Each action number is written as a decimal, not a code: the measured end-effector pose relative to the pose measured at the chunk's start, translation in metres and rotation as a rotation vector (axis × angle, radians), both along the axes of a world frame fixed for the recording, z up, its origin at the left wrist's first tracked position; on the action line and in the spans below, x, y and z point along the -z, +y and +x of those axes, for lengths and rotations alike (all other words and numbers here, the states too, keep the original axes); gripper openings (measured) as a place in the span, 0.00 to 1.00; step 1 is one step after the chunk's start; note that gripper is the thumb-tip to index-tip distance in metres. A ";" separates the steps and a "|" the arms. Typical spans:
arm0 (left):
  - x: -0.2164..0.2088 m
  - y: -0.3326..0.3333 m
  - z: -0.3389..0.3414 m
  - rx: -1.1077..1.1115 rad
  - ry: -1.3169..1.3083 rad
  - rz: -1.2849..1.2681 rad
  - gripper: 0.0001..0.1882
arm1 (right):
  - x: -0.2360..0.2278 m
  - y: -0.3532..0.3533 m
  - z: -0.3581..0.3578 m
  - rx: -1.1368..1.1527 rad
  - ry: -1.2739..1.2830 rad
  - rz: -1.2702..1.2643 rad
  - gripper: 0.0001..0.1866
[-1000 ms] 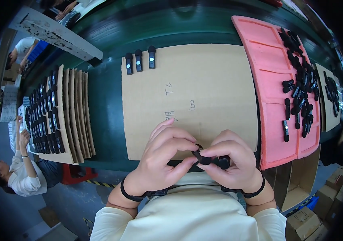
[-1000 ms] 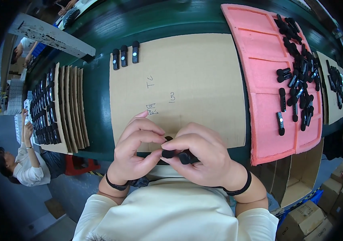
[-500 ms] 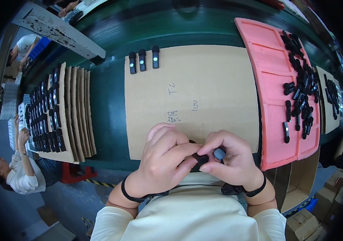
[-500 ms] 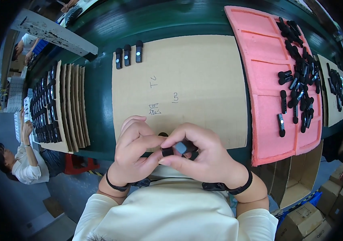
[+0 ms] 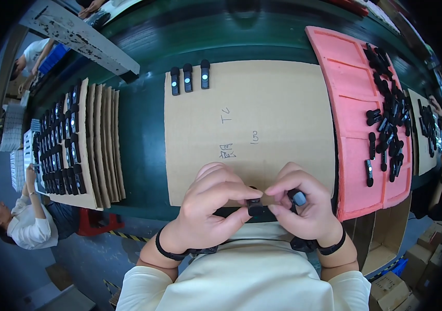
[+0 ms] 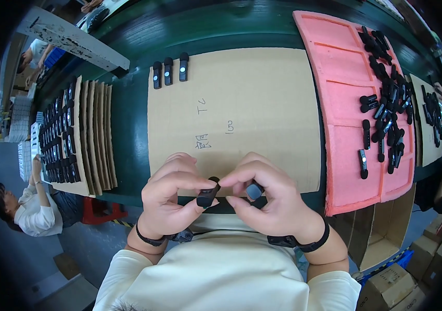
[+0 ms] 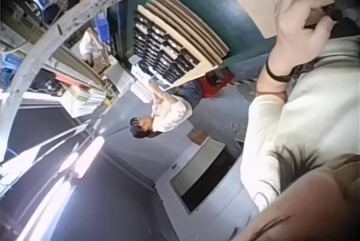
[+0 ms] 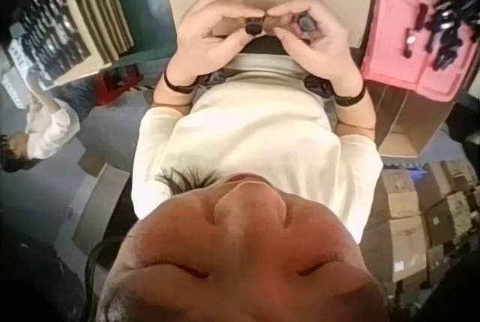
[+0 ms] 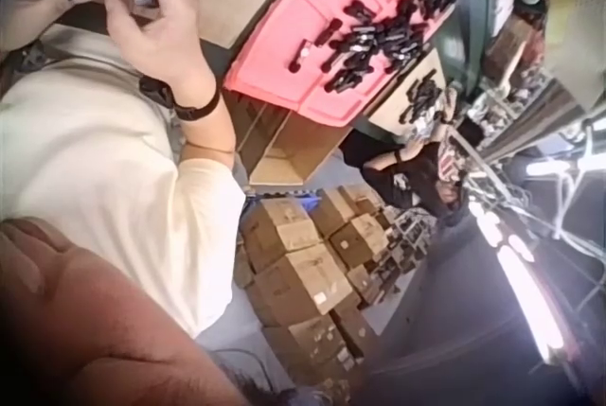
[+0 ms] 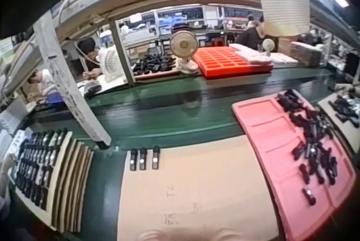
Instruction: Assembling small black electronic components onto a cardboard jig at a manual assembly station.
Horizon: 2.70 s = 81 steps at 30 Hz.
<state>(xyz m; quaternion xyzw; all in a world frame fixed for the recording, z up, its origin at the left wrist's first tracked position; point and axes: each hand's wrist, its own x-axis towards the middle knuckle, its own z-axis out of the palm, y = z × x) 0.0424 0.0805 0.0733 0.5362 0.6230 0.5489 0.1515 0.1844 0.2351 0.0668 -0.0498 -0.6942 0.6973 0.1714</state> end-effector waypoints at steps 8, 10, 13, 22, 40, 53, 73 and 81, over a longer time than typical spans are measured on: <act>-0.004 0.000 0.002 0.045 -0.068 0.028 0.15 | 0.017 -0.008 -0.007 0.055 0.126 0.219 0.11; -0.007 0.000 0.002 0.050 -0.060 0.040 0.18 | 0.017 -0.008 -0.008 0.058 0.159 0.228 0.11; -0.005 0.000 0.001 0.043 0.012 0.067 0.20 | 0.015 -0.011 -0.010 0.062 0.182 0.240 0.13; -0.008 0.000 0.001 0.015 0.222 0.108 0.16 | 0.017 -0.014 -0.012 0.075 0.177 0.273 0.12; -0.006 -0.006 -0.004 0.057 0.281 0.172 0.14 | -0.005 0.008 -0.019 -0.270 -0.442 -0.690 0.11; 0.004 -0.055 -0.048 -0.158 0.216 0.063 0.14 | -0.040 0.069 -0.121 -0.190 -0.374 0.457 0.11; 0.031 -0.070 -0.083 -0.455 -0.070 -0.039 0.10 | 0.010 0.116 -0.232 -0.026 -0.558 0.810 0.15; 0.028 -0.069 -0.073 -0.449 -0.060 -0.048 0.10 | -0.008 0.109 -0.192 0.125 -0.379 0.647 0.10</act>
